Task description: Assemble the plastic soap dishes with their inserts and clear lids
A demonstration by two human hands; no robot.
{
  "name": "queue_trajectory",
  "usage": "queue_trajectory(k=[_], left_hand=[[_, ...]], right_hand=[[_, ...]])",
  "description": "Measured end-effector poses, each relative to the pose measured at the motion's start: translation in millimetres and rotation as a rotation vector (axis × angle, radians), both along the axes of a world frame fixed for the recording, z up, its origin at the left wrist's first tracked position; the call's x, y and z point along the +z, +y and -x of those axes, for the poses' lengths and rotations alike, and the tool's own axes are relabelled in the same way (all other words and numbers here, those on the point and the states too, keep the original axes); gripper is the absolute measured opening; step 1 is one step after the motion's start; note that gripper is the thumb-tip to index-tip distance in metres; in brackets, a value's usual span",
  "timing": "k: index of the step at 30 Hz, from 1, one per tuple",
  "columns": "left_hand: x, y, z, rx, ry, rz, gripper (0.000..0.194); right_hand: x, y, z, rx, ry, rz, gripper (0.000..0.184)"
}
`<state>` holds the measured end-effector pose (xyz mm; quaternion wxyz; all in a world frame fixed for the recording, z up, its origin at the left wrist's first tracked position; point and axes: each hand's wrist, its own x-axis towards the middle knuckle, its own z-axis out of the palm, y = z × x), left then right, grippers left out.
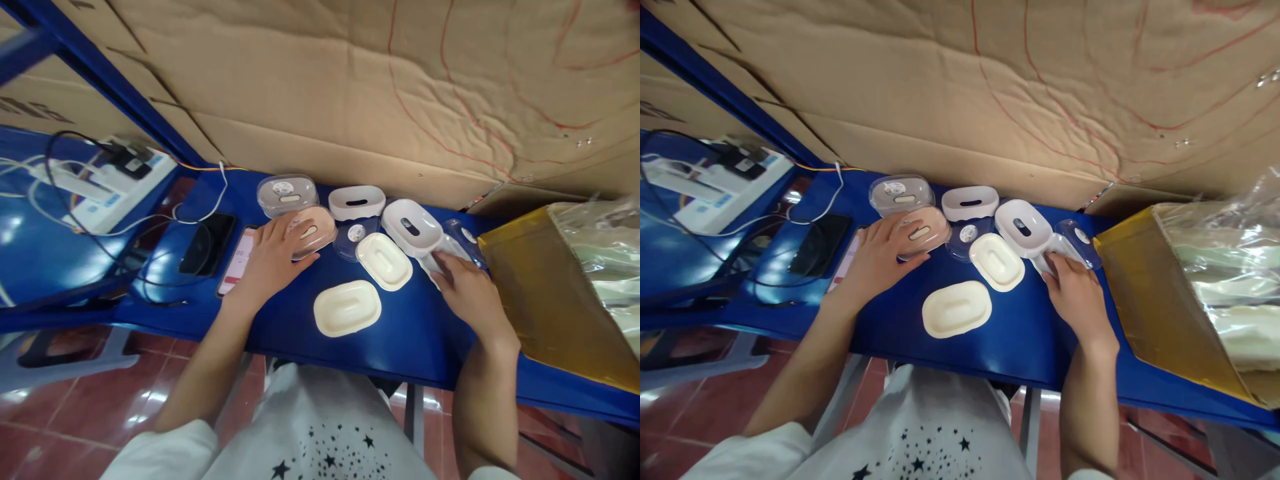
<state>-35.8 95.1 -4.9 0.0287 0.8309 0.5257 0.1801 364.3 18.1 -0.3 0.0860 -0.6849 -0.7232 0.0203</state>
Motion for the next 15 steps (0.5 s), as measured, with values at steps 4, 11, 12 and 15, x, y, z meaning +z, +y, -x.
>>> queue_trajectory(k=[4,11,12,15], left_hand=[[6.6,11,6,-0.039,0.031,-0.007,0.046],[9.3,13,11,-0.11,-0.12,0.027,0.039],[10.7,12,10,-0.109,-0.135,0.039,0.039],[15.6,12,4,-0.088,-0.167,0.031,0.039]], right_hand=[[12.4,-2,-6,-0.06,0.114,-0.008,0.046],[30.9,-6,-9,-0.353,0.415,-0.352,0.046],[31.0,-5,-8,-0.372,0.418,-0.412,0.047],[26.1,1,-6,-0.343,0.324,-0.493,0.052]])
